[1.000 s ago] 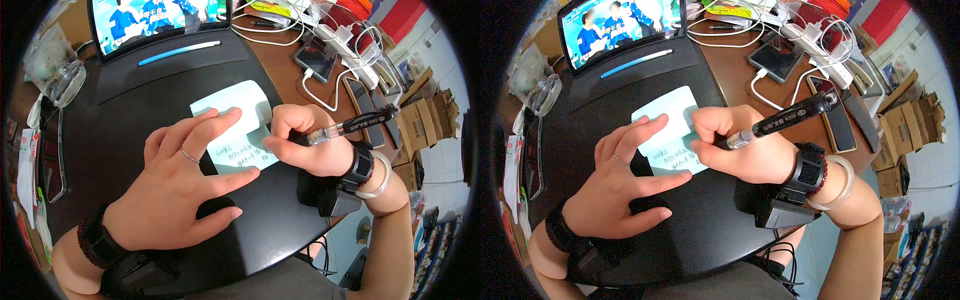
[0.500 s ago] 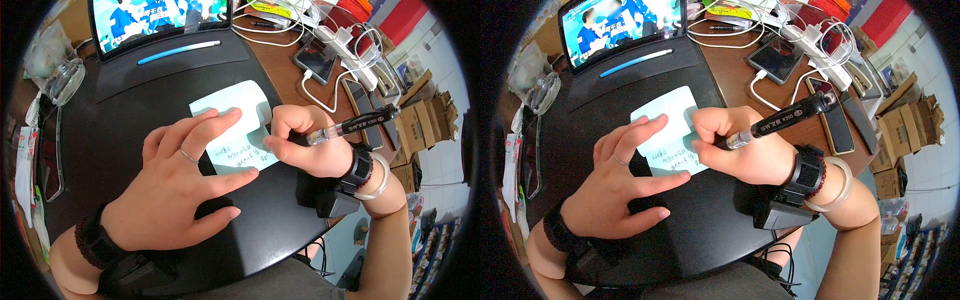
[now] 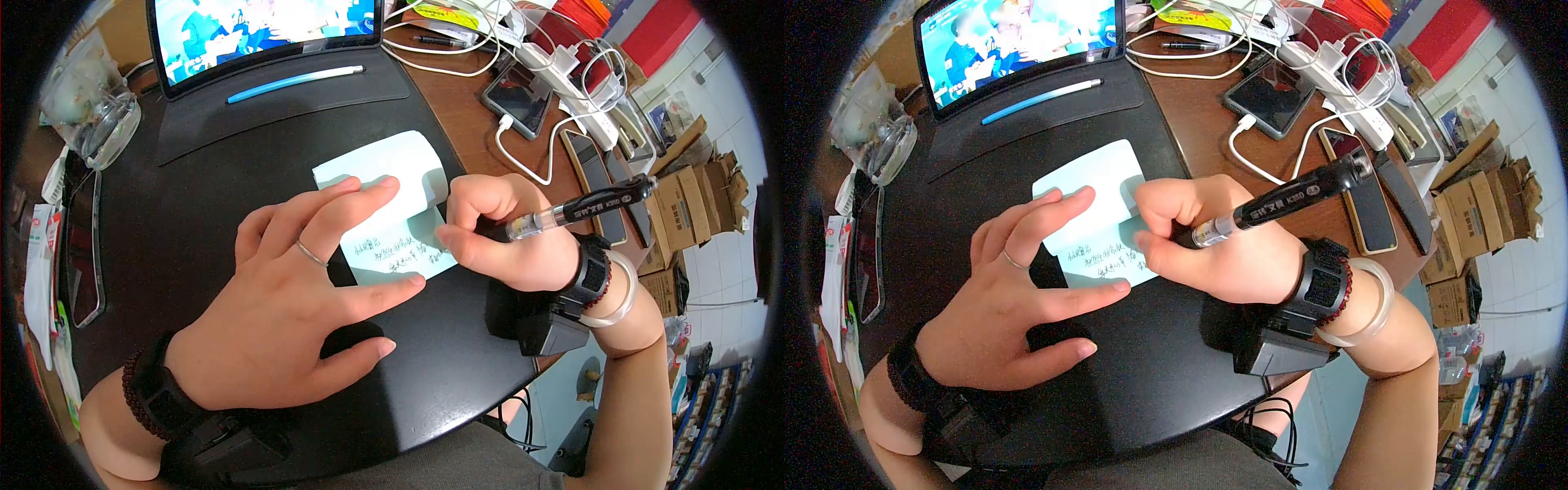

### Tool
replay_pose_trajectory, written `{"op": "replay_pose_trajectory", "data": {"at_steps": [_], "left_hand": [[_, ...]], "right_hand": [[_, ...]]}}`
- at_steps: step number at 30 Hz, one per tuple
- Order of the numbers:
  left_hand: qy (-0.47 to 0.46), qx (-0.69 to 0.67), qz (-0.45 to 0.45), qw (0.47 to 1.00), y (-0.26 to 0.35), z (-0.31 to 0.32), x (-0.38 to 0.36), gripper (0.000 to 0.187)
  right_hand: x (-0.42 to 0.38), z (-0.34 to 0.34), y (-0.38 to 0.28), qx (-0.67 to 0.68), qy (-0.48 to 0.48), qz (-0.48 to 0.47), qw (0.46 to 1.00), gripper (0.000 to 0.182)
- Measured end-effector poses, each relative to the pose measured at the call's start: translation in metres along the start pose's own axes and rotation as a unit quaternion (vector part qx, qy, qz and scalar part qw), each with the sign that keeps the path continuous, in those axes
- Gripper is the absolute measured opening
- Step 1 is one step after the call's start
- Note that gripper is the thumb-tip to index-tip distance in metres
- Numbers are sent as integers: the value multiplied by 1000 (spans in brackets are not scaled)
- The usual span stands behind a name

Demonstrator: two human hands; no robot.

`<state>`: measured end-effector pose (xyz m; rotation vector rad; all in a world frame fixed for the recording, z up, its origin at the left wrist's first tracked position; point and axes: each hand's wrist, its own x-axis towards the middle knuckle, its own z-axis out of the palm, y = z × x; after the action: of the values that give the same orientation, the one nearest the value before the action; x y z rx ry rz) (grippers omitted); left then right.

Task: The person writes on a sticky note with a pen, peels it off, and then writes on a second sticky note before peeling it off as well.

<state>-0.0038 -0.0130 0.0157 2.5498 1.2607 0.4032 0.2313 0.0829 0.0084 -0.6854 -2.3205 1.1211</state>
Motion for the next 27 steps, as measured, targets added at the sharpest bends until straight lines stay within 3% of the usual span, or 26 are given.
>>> {"op": "replay_pose_trajectory", "data": {"at_steps": [2,5,27], "left_hand": [[-1,-1,0,1000,0,0,0,43],[2,0,2,1000,0,-1,0,44],[-2,-2,-2,1000,1,-1,1,45]], "right_hand": [[-1,-2,-2,15,-35,27,999,28],[-1,0,4,4,9,-7,1000,27],[-2,-1,0,-12,8,24,1000,27]]}}
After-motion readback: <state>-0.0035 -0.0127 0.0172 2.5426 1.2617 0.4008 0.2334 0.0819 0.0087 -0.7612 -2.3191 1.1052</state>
